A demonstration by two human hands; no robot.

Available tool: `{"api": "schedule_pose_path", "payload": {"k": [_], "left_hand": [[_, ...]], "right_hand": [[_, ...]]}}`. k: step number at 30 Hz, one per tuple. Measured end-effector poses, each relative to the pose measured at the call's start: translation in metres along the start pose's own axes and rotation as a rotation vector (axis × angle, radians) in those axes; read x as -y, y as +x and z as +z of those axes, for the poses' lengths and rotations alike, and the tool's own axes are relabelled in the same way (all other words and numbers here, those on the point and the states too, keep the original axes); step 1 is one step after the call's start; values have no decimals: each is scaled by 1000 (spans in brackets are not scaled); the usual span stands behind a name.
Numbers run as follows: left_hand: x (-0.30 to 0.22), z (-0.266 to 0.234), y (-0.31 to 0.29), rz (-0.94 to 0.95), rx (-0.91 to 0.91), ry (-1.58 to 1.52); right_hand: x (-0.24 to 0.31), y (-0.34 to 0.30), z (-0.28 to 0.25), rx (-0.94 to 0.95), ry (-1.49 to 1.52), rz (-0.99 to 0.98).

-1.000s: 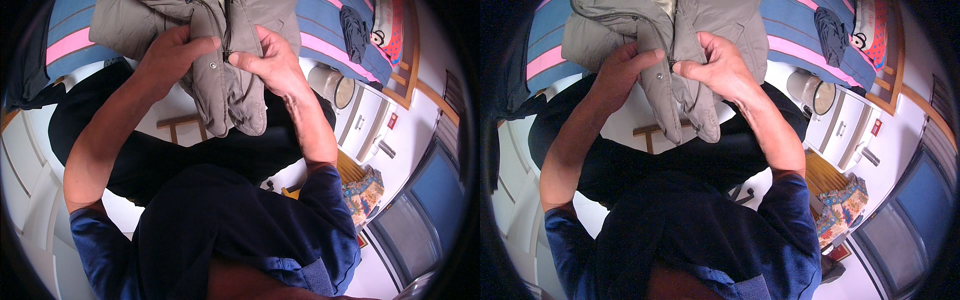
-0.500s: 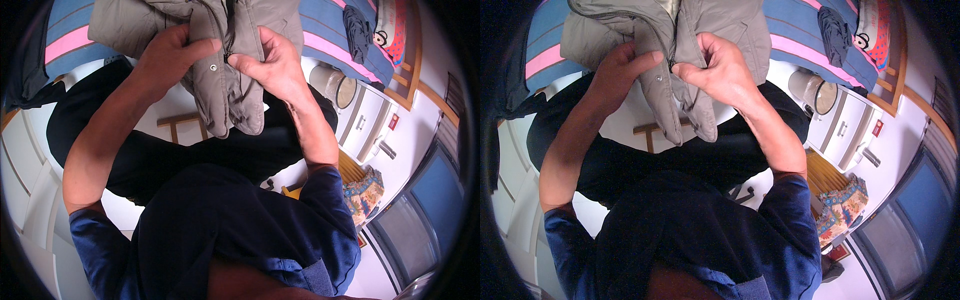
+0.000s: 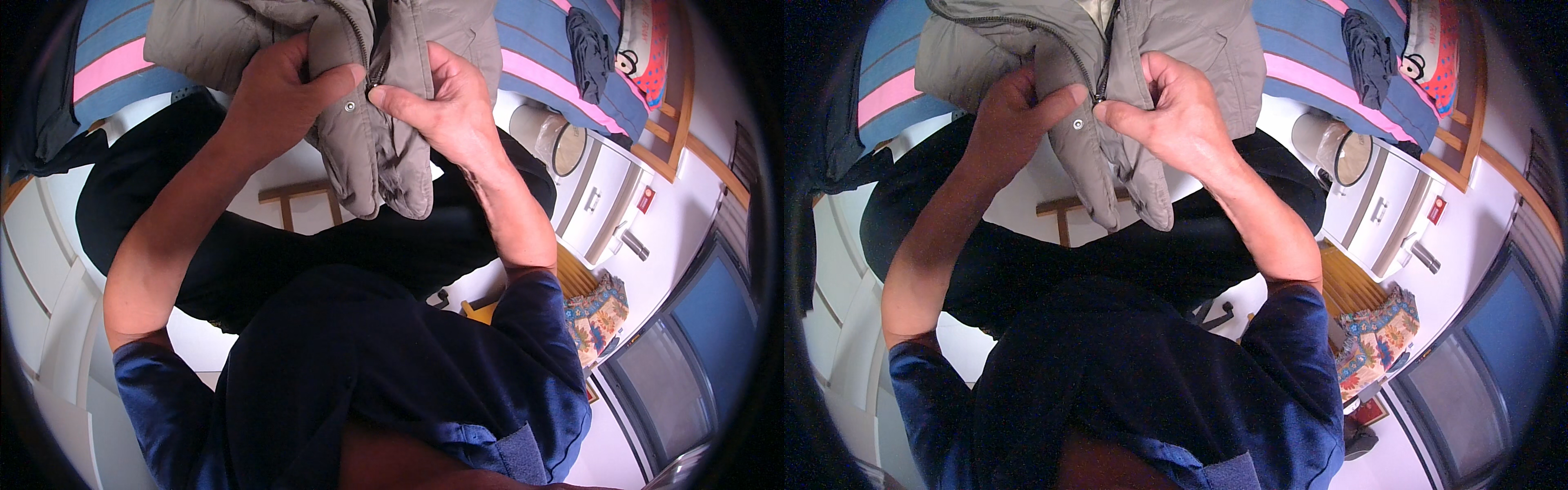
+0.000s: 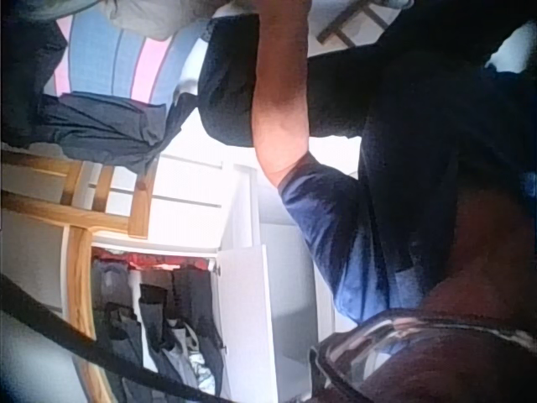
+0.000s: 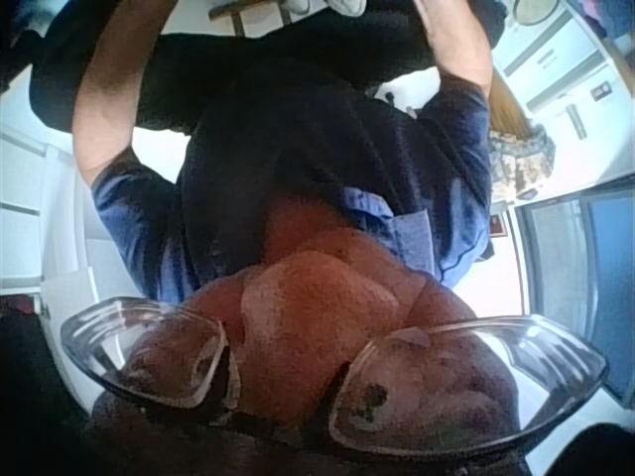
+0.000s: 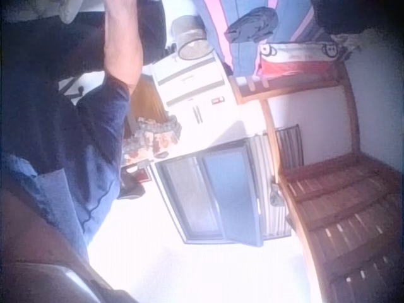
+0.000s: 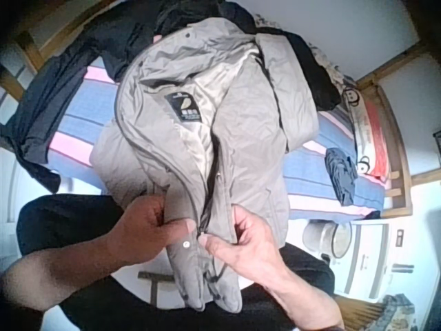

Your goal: The person folds a jacket and a pair of trousers on a bed, buttoning and zipping the items before folding them and placing the folded items into an open drawer.

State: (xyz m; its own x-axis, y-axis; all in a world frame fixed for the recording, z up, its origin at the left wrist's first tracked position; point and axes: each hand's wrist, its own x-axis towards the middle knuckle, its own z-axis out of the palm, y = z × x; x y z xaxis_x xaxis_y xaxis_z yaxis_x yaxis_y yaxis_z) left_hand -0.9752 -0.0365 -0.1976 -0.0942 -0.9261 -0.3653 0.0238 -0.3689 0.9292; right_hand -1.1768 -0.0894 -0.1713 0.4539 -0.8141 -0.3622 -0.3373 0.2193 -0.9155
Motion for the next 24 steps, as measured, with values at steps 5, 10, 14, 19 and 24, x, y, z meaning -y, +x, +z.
{"api": "schedule_pose_path", "payload": {"k": [5, 10, 14, 19, 24], "left_hand": [[5, 2, 1, 103, -37, 5], [1, -4, 2, 41, 11, 77], [6, -8, 5, 12, 90, 62], [20, -2, 7, 13, 139, 149], [14, -5, 5, 14, 78, 28]], "right_hand": [[4, -3, -1, 25, -41, 88], [-7, 0, 1, -20, -9, 9], [-15, 2, 0, -50, 57, -96], [-15, 5, 0, -46, 80, -119], [-5, 8, -2, -29, 338, -55]]}}
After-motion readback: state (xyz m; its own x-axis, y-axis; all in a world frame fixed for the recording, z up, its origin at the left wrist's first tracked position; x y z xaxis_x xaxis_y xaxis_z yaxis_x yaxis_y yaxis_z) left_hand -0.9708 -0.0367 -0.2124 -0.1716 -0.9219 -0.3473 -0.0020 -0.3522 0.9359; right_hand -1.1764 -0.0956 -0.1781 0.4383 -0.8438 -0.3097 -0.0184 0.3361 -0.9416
